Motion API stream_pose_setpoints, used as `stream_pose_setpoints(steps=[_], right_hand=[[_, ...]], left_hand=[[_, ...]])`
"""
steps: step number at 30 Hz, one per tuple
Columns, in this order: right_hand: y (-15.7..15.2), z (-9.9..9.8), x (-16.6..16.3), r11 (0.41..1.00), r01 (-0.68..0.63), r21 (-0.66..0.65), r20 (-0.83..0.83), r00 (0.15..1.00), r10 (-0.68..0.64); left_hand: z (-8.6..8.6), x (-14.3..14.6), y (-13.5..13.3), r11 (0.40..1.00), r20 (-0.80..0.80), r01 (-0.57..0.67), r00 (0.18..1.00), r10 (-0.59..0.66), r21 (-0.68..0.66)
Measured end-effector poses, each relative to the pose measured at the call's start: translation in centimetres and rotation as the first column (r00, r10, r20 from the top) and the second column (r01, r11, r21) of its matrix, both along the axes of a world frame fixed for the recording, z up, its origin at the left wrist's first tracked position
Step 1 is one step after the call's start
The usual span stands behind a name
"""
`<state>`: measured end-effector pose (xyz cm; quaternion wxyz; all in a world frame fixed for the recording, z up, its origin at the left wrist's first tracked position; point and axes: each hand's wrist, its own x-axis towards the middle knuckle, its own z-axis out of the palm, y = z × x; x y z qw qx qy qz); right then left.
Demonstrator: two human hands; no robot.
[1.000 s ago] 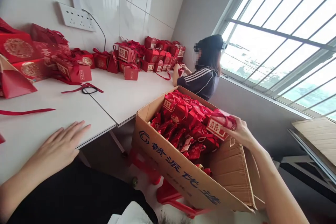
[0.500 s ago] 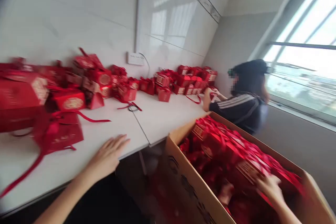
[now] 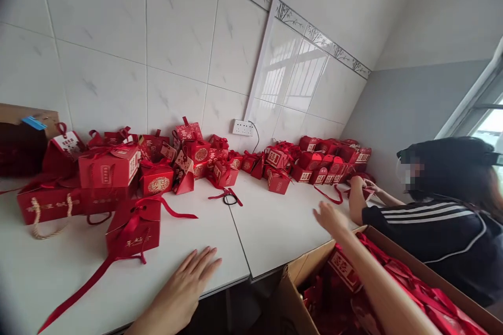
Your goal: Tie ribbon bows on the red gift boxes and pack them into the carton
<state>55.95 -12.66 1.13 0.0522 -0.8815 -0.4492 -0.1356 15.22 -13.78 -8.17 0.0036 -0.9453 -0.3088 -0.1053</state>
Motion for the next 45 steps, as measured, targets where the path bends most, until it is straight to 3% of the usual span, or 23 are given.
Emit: stream_pose_setpoints(steps=[3,7,11,14,17,19,21,23,25,26,27,28,31,32,34,36,38,40,42,45], right_hand=[[5.0,-1.0,-1.3,0.998,0.067,0.018,-0.102,0.993,-0.065],[12.8,-2.6,-4.1,0.976,0.146,0.164,-0.234,0.966,-0.106],[17.4,-2.2,-4.7,0.932,0.242,0.269,-0.36,0.923,-0.136],[18.3,-1.3,-3.7,0.943,0.221,0.249,-0.429,0.898,-0.097],[16.8,-0.6,-3.4,0.97,0.116,0.214,-0.437,0.9,-0.011],[14.3,-0.4,-4.6,0.965,-0.054,0.257,-0.396,0.905,0.156],[10.9,-0.2,-7.1,0.873,-0.363,0.326,-0.351,0.811,0.468],[7.4,-0.2,-10.4,0.656,-0.671,0.346,-0.412,0.519,0.749],[4.6,-0.5,-13.7,0.463,-0.819,0.339,-0.58,0.205,0.788],[3.6,-0.6,-15.1,0.415,-0.841,0.347,-0.632,0.117,0.766],[2.8,-0.9,-16.3,0.417,-0.834,0.361,-0.646,0.098,0.757],[2.3,-1.1,-17.2,0.462,-0.803,0.376,-0.629,0.145,0.764],[1.4,-1.3,-19.2,0.679,-0.618,0.397,-0.587,0.397,0.705],[1.2,-1.2,-19.6,0.727,-0.57,0.384,-0.641,0.402,0.654],[0.5,-0.8,-20.4,0.763,-0.541,0.355,-0.804,0.24,0.544],[-0.3,-0.3,-20.9,0.752,-0.547,0.369,-0.887,0.035,0.46],[-1.1,0.0,-21.1,0.739,-0.555,0.382,-0.895,-0.022,0.446],[-1.7,0.2,-20.9,0.75,-0.558,0.355,-0.878,0.076,0.472],[-2.1,0.6,-20.7,0.767,-0.553,0.325,-0.817,0.244,0.522],[-2.3,1.2,-20.9,0.763,-0.545,0.348,-0.644,0.452,0.617]], left_hand=[[-1.3,0.1,0.7,0.994,0.034,0.023,0.999,-0.027,0.106],[-1.8,0.2,1.6,0.958,0.008,0.057,0.998,-0.062,0.28],[-1.6,0.2,1.9,0.926,0.01,0.069,0.997,-0.079,0.372],[-0.8,0.4,1.6,0.963,-0.021,0.063,0.998,-0.06,0.261],[0.7,0.7,0.9,0.999,-0.015,0.002,1.0,-0.002,-0.036],[1.7,0.8,0.5,0.976,0.075,-0.008,0.997,0.025,-0.219],[2.3,0.7,0.4,0.941,0.246,0.027,0.967,0.061,-0.336],[2.5,0.3,0.6,0.923,0.491,-0.014,0.843,0.218,-0.385],[2.4,-0.2,1.0,0.898,0.72,-0.171,0.545,0.43,-0.406],[2.4,-0.5,1.2,0.882,0.782,-0.222,0.408,0.471,-0.415],[2.4,-0.8,1.4,0.874,0.814,-0.242,0.324,0.482,-0.421],[2.5,-1.0,1.6,0.874,0.823,-0.223,0.299,0.483,-0.432],[2.9,-1.1,2.0,0.859,0.782,-0.084,0.377,0.497,-0.505],[3.1,-1.0,2.0,0.845,0.768,-0.05,0.392,0.507,-0.532],[3.3,-0.7,1.9,0.832,0.764,0.006,0.401,0.505,-0.554],[3.3,-0.5,1.6,0.847,0.783,0.023,0.395,0.481,-0.532],[3.4,-0.6,1.1,0.866,0.799,-0.014,0.381,0.466,-0.499],[3.7,-1.0,0.8,0.886,0.813,-0.101,0.361,0.457,-0.453],[4.5,-1.5,0.9,0.914,0.832,-0.187,0.379,0.404,-0.359],[6.3,-2.0,1.8,0.94,0.79,-0.241,0.513,0.335,-0.242]])
